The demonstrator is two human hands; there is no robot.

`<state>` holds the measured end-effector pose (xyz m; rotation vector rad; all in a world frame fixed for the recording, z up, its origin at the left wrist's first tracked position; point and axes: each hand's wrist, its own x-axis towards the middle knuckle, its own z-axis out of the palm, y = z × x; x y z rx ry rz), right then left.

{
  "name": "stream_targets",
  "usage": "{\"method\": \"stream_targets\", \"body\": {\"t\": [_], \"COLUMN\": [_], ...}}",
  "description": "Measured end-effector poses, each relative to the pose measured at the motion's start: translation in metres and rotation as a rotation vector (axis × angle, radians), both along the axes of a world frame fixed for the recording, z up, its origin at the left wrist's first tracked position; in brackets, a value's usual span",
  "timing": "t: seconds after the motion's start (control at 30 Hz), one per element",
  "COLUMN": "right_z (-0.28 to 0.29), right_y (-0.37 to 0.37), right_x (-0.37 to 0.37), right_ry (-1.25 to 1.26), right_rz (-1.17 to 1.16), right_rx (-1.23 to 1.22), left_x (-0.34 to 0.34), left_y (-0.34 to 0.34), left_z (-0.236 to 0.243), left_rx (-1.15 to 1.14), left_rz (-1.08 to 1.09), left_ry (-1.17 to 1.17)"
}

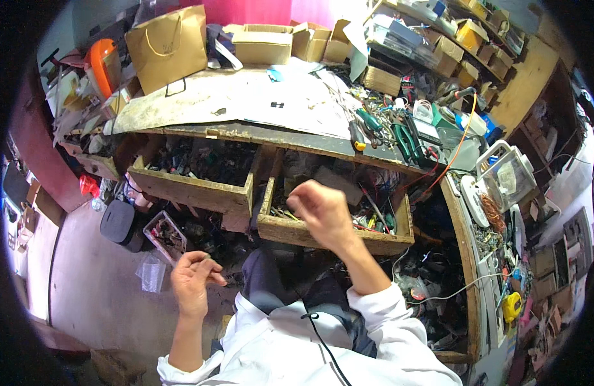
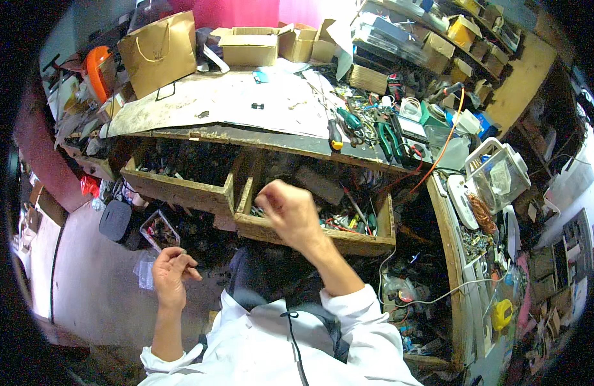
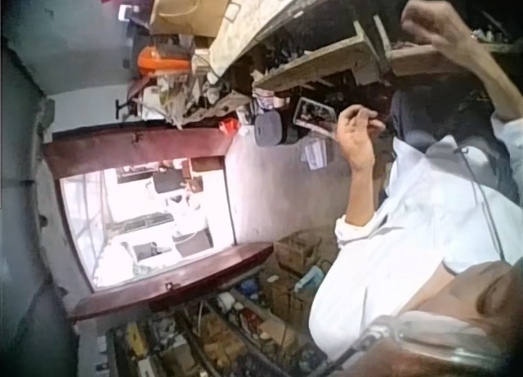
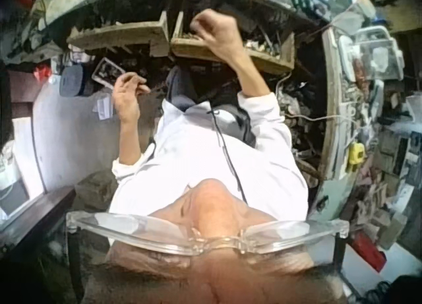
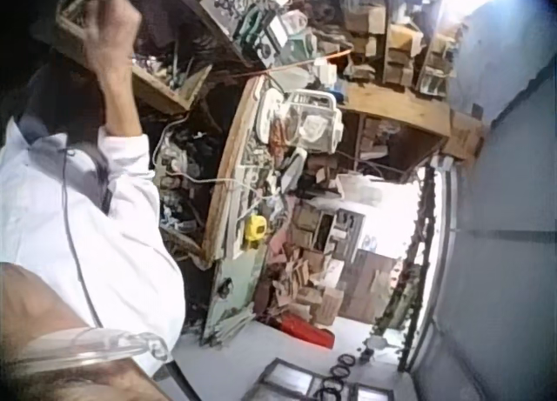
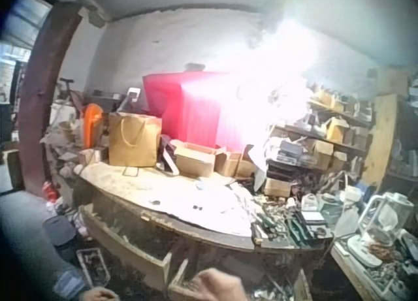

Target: The person holds a small electronic component and uses pliers to strip the insulation from a wire. They then twist the exposed wire strands together by hand.

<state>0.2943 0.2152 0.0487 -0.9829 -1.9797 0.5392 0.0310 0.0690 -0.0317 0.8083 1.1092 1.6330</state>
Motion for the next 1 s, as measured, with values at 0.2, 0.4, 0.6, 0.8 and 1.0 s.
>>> {"method": "stream_targets", "body": {"t": [0.2, 0.4, 0.6, 0.8, 1.0], "right_z": [0.022, -0.010, -0.059, -0.070, -0.072], "right_y": [0.048, 0.052, 0.065, 0.082, 0.079], "right_x": [0.074, 0.104, 0.070, 0.054, 0.053], "right_ry": [0.025, -0.390, -0.676, -0.844, -0.824], "right_rz": [-0.361, -0.297, 0.094, 0.203, 0.073], "right_rx": [0.095, -0.158, -0.482, -0.555, -0.415], "left_x": [-0.024, -0.028, -0.019, -0.011, -0.005], "left_y": [-0.023, -0.038, -0.031, -0.026, -0.028], "left_z": [-0.011, -0.023, -0.019, -0.022, -0.023], "left_rx": [-0.130, -0.139, -0.167, -0.152, -0.177], "left_rz": [0.111, 0.038, 0.017, -0.005, 0.015], "left_ry": [-0.143, -0.115, -0.039, -0.021, 0.015]}}
